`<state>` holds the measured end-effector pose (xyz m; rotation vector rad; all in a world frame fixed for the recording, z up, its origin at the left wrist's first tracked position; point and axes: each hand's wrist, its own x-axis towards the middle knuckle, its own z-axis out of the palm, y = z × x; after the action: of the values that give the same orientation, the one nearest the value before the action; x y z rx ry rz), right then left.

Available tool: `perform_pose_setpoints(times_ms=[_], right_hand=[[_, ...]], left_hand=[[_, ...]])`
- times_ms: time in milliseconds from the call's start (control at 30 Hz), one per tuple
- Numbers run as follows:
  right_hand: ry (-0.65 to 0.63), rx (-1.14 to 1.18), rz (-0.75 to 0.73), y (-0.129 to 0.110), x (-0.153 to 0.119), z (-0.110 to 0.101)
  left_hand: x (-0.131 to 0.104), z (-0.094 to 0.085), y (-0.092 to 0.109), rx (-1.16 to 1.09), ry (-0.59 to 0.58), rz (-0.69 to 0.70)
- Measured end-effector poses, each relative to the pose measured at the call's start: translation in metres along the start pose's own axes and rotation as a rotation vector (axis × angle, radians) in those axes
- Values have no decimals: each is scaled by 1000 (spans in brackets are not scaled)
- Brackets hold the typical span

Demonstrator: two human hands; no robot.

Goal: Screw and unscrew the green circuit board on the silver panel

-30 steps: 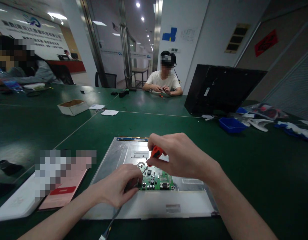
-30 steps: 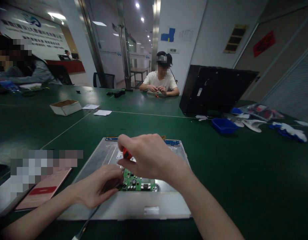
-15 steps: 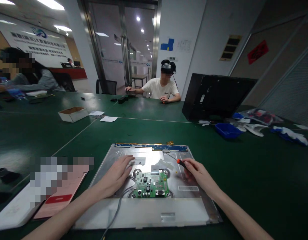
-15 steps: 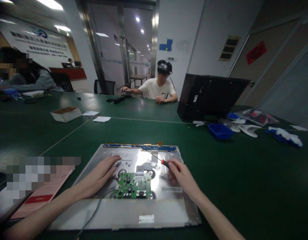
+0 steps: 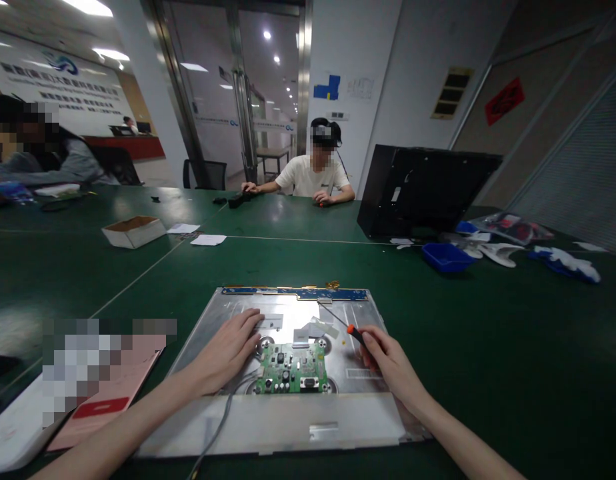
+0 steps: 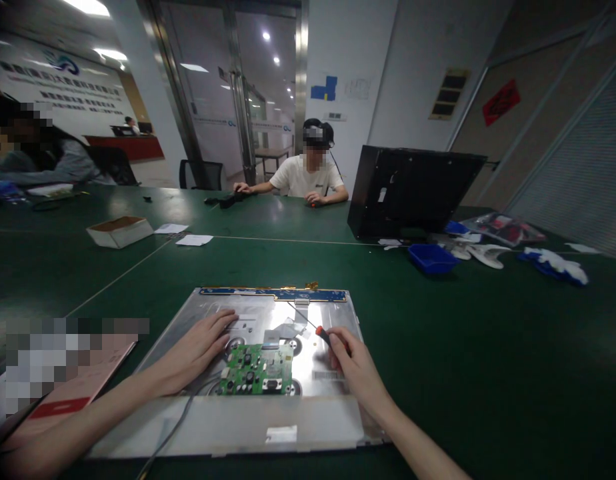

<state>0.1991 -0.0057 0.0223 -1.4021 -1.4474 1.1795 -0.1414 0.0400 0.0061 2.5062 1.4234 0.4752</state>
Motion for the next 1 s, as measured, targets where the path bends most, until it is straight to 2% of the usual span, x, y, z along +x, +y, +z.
perform_pose_setpoints(times_ms=[267,500,600,767,1000], right_hand=[[-39,-16,-10,-8,6,-5],[-76,-102,-44,-4,14,-9],[-80,-167,-62,-11,17,-10],[-47,-351,-205,-38,24,-16],[-69,-681,-435,-97,38,-25]], left_hand=[[26,-9,5,-52,28,32],[47,-12,11,-84,-51,99],[50,-13,13,-107,-64,100],[50,-14,13,-157,-65,87],[47,-14,9,-174,-69,89]])
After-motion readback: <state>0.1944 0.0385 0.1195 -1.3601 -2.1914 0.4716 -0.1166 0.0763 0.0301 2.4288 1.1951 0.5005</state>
